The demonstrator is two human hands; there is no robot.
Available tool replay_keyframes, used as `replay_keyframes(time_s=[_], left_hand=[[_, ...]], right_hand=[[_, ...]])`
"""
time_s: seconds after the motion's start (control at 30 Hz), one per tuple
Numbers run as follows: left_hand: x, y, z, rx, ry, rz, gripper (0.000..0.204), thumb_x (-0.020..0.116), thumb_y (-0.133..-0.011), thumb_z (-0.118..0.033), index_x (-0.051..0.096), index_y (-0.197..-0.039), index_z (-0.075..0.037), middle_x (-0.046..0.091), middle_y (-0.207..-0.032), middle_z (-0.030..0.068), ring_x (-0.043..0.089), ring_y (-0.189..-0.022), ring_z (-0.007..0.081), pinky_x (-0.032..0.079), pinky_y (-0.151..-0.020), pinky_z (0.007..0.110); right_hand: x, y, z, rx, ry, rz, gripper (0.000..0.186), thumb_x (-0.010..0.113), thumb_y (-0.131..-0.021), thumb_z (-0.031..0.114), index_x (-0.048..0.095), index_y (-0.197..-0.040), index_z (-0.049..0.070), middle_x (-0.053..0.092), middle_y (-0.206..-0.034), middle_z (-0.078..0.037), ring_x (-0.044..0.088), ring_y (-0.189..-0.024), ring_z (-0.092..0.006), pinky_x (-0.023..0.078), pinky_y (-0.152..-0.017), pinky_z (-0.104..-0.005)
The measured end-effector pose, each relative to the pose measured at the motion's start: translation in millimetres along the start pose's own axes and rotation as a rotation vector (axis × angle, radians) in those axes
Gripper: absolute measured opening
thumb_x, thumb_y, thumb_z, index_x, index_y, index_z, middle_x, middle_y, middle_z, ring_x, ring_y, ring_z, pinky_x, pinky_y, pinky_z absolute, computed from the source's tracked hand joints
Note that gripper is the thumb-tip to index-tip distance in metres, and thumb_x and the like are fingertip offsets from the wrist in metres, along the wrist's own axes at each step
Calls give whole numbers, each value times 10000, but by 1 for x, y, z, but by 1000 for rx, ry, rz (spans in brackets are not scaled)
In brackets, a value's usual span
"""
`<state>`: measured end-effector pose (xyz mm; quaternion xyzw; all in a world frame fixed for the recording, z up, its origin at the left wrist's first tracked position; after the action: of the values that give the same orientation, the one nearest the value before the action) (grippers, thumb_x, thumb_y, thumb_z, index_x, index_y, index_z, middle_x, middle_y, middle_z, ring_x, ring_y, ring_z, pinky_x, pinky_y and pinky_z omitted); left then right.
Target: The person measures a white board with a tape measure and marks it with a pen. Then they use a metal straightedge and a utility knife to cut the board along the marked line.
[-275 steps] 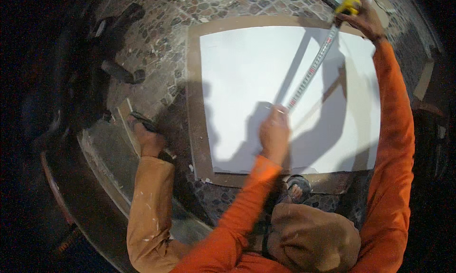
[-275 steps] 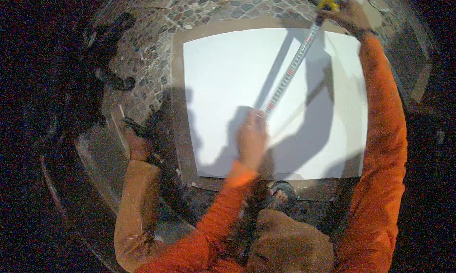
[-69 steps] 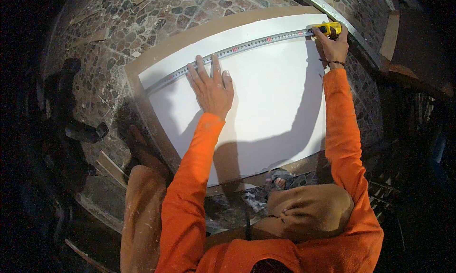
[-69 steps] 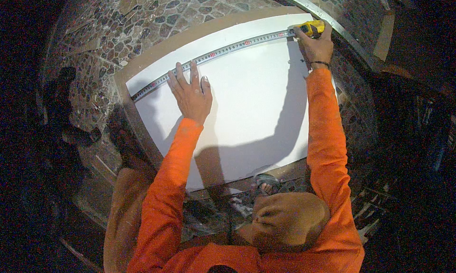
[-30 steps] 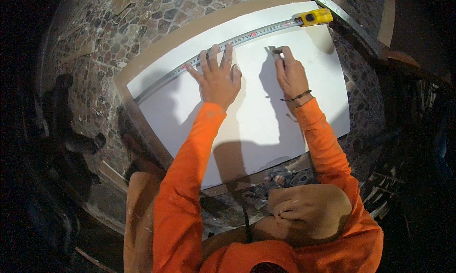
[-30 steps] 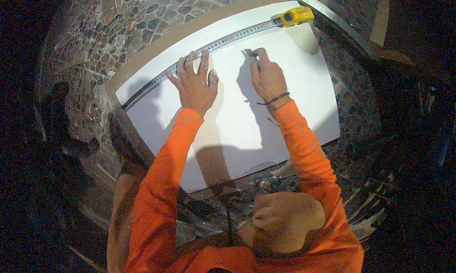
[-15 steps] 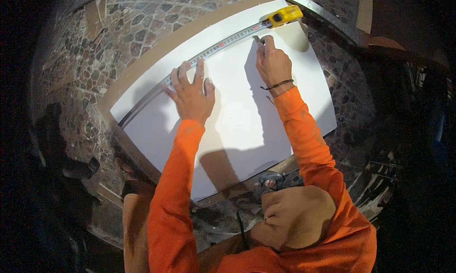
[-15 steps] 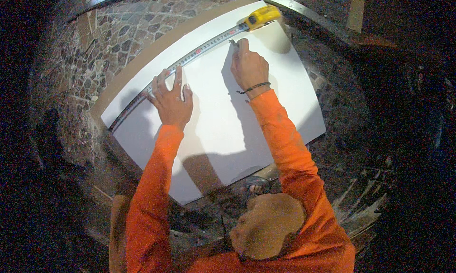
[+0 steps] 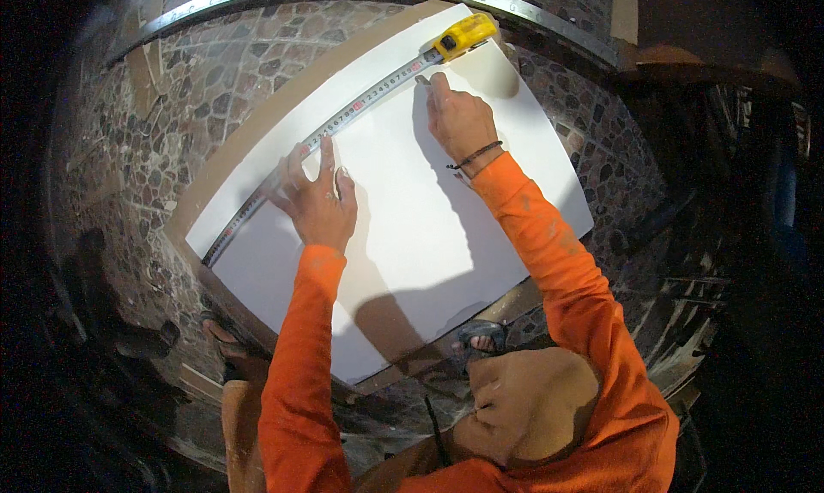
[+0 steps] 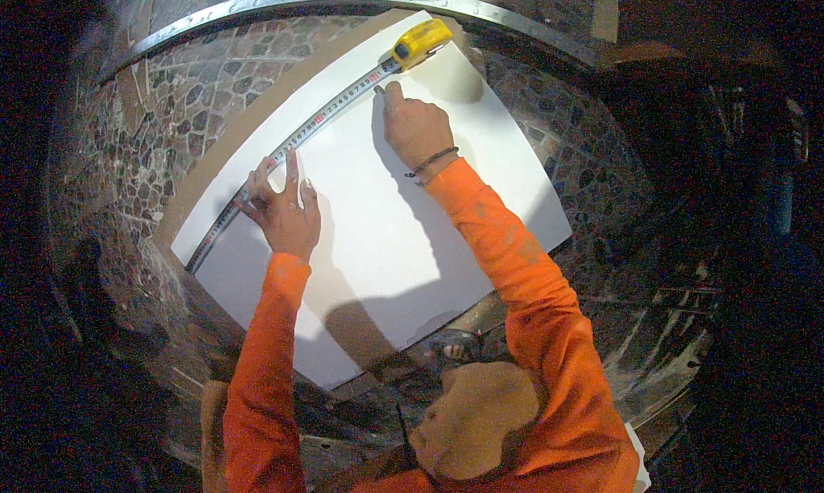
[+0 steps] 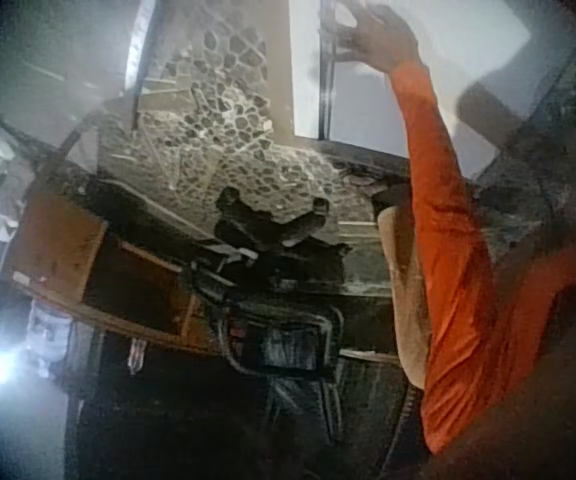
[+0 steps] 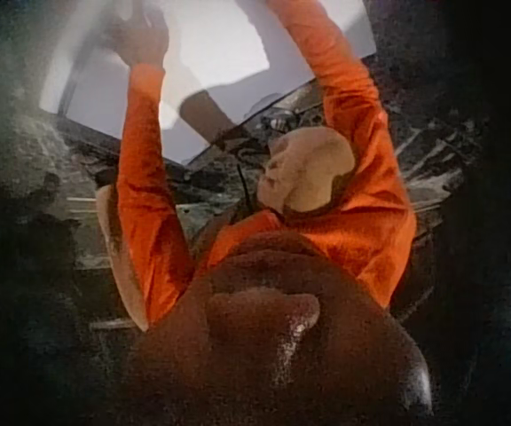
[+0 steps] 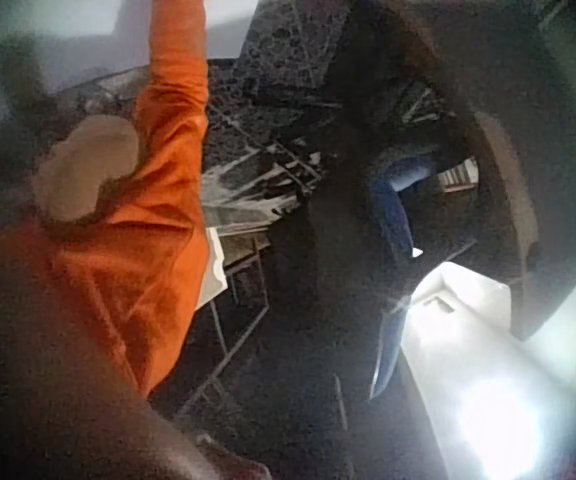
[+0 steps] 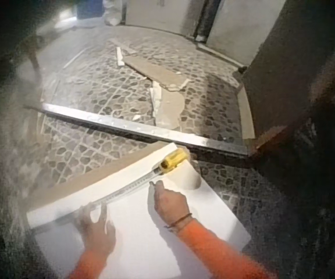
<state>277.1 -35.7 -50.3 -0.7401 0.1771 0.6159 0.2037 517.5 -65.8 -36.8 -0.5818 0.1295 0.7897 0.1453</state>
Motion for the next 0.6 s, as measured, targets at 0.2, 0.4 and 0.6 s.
replay_keyframes(time_s=[0.2, 0.4, 0.6], left_hand=[[-4, 1, 0, -8, -6, -9, 647, 649, -876, -296, 456, -1493, -278, 320, -1466, 103, 255, -1411, 364, 109, -1117, 740], [-9, -5, -9, 117, 39, -65, 698, 658, -860, -187, 411, -1513, -184, 354, -1465, 165, 315, -1370, 400, 231, -1121, 621], [-3, -20, -24, 219, 220, -73, 680, 647, -841, -133, 425, -1480, -64, 398, -1456, 181, 372, -1326, 426, 271, -1120, 566]], right_hand=[[2, 0, 3, -31, -30, -26, 130, 524, -963, 172, 466, -1021, 71, 657, -661, -169, 656, -582, -380, 518, -534, -506], [2, -5, 1, -28, -16, 14, 262, 536, -932, 175, 502, -1167, 63, 662, -660, -176, 664, -585, -377, 533, -544, -516], [2, -6, 0, -8, 30, 36, 317, 543, -927, 187, 524, -1216, 57, 657, -647, -188, 670, -596, -385, 540, -551, -509]])
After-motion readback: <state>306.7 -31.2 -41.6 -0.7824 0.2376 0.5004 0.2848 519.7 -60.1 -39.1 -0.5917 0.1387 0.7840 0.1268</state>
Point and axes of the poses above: each hand's wrist, its own y-axis away from the middle knuckle, its own x-axis out of the palm, z = x × y, the point moved 7 cm from there along -y, towards the middle knuckle
